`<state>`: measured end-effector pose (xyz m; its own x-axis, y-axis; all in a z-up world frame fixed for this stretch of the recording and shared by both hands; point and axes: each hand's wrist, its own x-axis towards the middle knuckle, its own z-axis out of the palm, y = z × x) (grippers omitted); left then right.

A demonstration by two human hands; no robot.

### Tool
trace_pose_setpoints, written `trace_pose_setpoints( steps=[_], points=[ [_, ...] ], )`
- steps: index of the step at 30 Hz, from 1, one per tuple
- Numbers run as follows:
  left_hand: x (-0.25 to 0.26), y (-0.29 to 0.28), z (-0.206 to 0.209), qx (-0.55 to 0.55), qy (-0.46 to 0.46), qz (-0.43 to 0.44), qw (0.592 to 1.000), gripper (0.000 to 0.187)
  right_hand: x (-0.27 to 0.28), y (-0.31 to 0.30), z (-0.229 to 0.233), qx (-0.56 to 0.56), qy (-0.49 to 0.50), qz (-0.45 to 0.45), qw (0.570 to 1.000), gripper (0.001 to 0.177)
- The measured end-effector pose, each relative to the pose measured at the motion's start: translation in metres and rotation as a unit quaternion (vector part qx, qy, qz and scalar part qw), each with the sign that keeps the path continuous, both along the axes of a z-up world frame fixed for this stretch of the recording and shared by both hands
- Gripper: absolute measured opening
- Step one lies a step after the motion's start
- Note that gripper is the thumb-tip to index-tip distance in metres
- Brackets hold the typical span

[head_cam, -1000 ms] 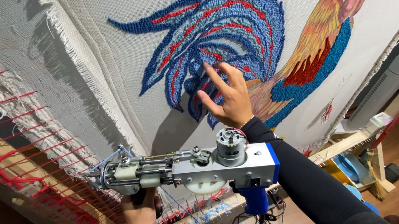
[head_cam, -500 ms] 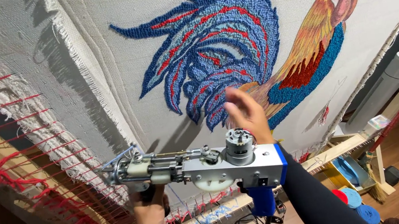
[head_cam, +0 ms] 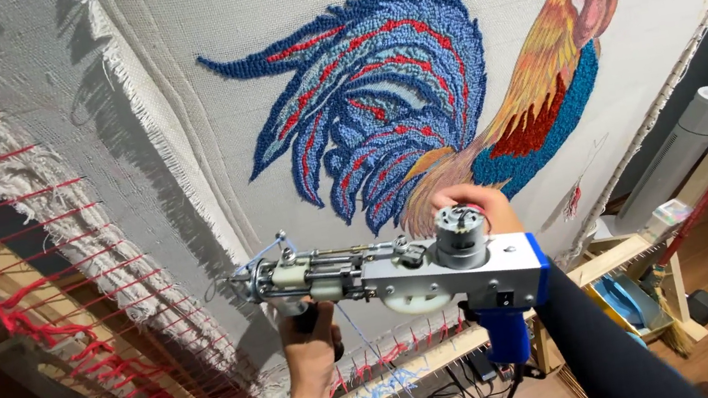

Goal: Using a tufting gun to create a rug with a rooster design.

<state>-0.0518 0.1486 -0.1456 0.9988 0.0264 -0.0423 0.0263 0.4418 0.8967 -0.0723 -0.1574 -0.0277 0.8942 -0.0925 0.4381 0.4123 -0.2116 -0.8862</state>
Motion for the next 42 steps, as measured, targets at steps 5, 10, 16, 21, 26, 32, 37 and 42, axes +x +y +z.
trace_pose_setpoints(
  steps=[5,10,16,21,26,32,37,42],
  points=[
    [0.002,0.029,-0.043,0.025,-0.05,0.018,0.998,0.015,0.05,0.062,0.065,-0.242,-0.089,-0.137,0.956,0.031],
    [-0.023,0.06,-0.021,0.027,-0.045,0.077,0.996,0.013,0.086,0.072,0.049,-0.37,-0.189,-0.198,0.888,0.027],
    [-0.021,0.095,-0.052,0.036,-0.098,0.1,0.99,0.016,0.077,0.057,0.012,-0.374,-0.1,0.053,0.92,0.022],
    [-0.037,0.088,-0.054,0.014,-0.112,0.167,0.979,0.023,0.046,0.051,0.062,-0.364,-0.346,-0.182,0.845,0.057],
    [-0.048,0.076,-0.062,0.0,-0.1,0.194,0.976,0.021,0.069,0.051,0.069,-0.456,-0.373,-0.227,0.776,0.079],
    [-0.066,0.073,-0.067,-0.007,-0.052,0.238,0.97,0.019,0.057,0.055,0.021,-0.432,-0.345,-0.048,0.832,0.057],
    [-0.077,0.064,-0.059,0.006,-0.072,0.258,0.964,0.014,0.028,-0.002,-0.055,-0.264,0.043,0.143,0.953,0.057],
    [-0.079,0.023,-0.031,-0.033,-0.109,0.203,0.973,0.01,-0.05,-0.046,-0.055,0.188,0.171,0.443,0.86,0.08]
  ],
)
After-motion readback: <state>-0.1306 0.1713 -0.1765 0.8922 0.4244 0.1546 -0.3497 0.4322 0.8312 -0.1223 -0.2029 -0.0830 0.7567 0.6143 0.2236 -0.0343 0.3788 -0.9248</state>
